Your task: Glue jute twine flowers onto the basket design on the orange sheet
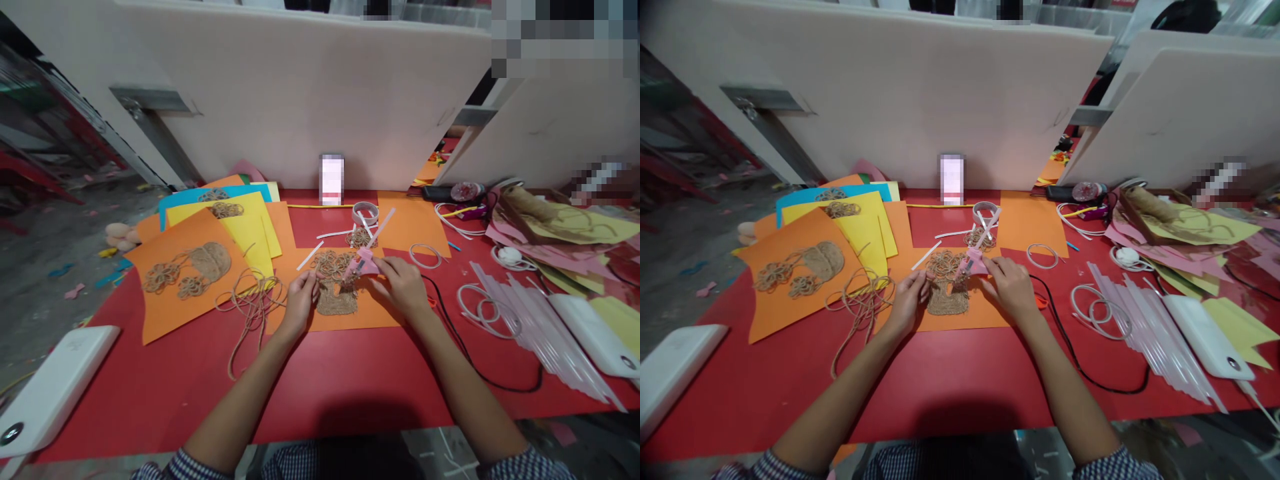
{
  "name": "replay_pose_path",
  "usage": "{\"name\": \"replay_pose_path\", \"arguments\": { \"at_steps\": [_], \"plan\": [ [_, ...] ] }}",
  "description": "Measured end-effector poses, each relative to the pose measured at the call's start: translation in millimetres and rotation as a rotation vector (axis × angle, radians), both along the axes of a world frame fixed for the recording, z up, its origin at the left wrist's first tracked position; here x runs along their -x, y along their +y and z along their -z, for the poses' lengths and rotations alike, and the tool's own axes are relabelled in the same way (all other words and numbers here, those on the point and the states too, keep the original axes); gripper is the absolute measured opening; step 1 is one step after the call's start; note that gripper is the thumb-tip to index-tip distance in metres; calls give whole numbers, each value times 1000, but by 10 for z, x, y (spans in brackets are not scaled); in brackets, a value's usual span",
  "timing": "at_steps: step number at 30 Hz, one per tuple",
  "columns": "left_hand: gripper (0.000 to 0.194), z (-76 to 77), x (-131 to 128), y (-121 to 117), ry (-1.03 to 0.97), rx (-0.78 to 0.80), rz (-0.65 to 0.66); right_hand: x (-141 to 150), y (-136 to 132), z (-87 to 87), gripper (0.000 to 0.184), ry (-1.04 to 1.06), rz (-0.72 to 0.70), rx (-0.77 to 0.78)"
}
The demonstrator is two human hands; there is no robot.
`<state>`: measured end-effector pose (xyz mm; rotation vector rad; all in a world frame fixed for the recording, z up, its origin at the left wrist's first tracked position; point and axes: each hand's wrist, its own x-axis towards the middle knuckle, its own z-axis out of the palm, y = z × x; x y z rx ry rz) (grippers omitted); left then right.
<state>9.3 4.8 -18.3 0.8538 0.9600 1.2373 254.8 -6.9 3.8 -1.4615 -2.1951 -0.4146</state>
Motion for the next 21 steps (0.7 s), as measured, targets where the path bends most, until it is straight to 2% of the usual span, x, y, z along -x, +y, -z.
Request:
{"name": "replay_pose_path", "arguments": {
  "at_steps": [21],
  "plan": [
    [40,-3,0,-2,-5,-1,3,27,0,-14,37,-22,1,-6]
  ]
}}
